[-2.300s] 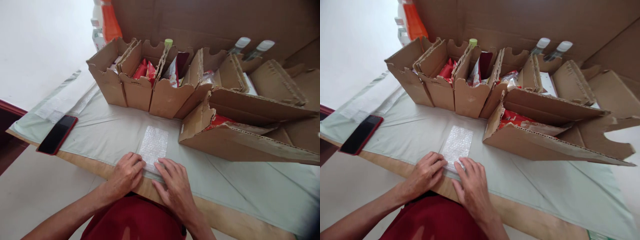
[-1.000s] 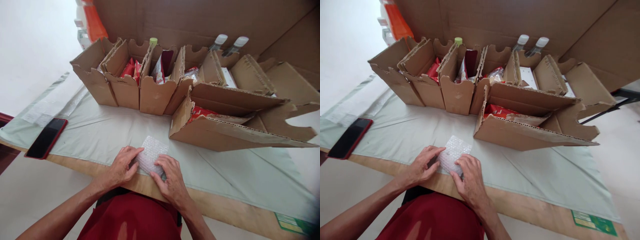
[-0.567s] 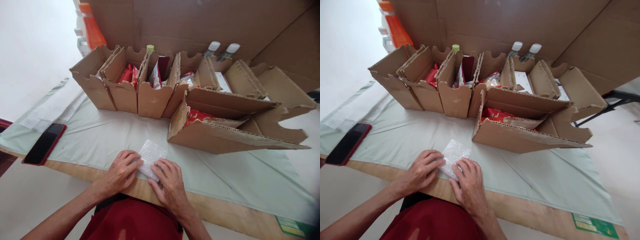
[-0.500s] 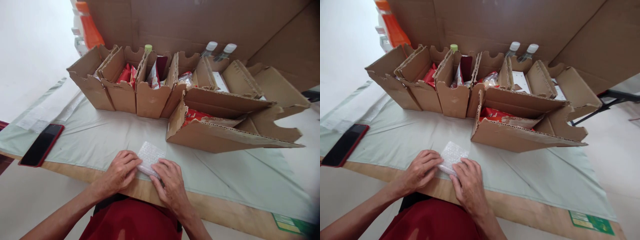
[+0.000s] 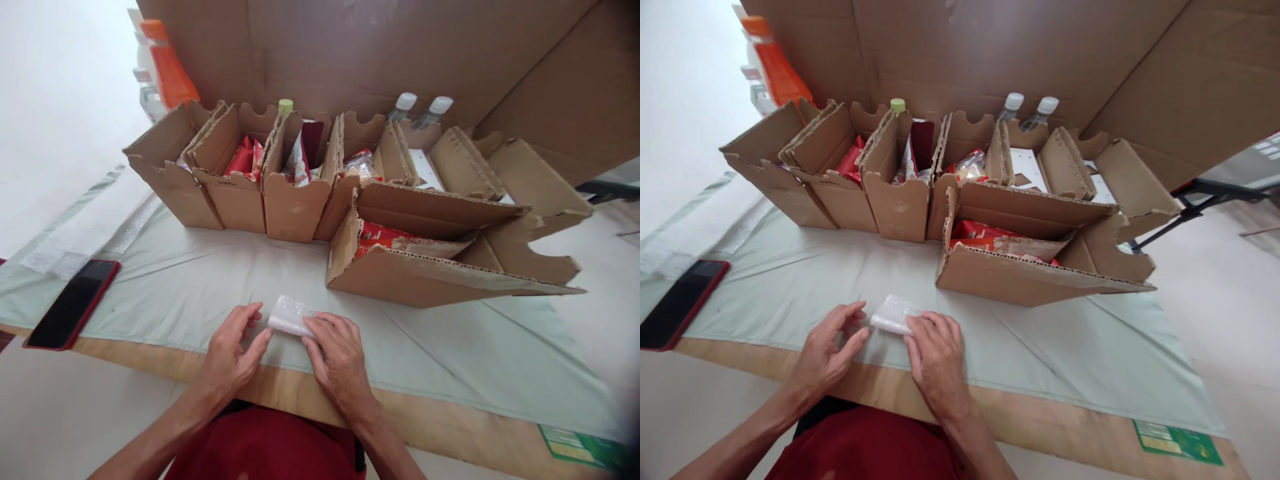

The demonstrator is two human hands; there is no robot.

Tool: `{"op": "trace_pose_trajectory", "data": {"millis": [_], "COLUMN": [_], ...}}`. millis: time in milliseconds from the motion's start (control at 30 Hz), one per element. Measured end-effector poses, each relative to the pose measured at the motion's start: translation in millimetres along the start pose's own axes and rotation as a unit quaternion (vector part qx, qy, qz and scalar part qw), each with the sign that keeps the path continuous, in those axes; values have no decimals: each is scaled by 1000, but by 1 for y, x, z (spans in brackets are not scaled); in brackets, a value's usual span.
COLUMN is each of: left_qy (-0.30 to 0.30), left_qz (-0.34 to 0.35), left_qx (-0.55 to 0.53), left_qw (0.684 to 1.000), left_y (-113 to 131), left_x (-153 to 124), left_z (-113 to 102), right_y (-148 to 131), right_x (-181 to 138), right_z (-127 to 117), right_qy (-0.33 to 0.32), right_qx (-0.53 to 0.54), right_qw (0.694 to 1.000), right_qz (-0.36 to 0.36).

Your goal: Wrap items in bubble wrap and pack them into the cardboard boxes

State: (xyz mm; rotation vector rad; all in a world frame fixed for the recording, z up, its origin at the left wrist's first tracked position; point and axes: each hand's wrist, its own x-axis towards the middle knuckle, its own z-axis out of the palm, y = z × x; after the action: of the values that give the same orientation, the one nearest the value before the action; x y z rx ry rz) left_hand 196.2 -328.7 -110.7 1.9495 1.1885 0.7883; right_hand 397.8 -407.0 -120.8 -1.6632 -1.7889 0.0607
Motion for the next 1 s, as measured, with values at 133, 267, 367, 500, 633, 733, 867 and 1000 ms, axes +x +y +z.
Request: {"op": "trace_pose_trajectory", "data": {"millis": [133,267,367,500,633,733,867,1000], "left_qy": [-75,-107,-71,-75,-108,-98,-30,26], "left_qz": [-185,-173,-86,128,241,316,344,375], "left_qx": [-268,-329,-217,-92,-43,-46,54,92], "left_qw": [942,922,970,985,964,943,937,922], "left_y": [19,24,18,8,1,6,57,115], "left_x": [-19,-21,-24,-35,-38,-15,44,98], "left_z": [3,14,19,32,49,46,16,8], "right_y": [-12,-31,-30,-26,-21,-7,20,51], "right_x": [-2,-17,-23,-20,-16,-11,9,37], "right_z": [2,-5,-22,-46,-54,-71,-147,-239], "right_qy": [5,-52,-35,-112,-158,-178,-157,52], "right_qx": [129,226,205,236,225,190,158,34], "right_qw": [983,960,967,950,952,961,971,993], "right_qz": [129,157,147,170,132,93,89,96]}}
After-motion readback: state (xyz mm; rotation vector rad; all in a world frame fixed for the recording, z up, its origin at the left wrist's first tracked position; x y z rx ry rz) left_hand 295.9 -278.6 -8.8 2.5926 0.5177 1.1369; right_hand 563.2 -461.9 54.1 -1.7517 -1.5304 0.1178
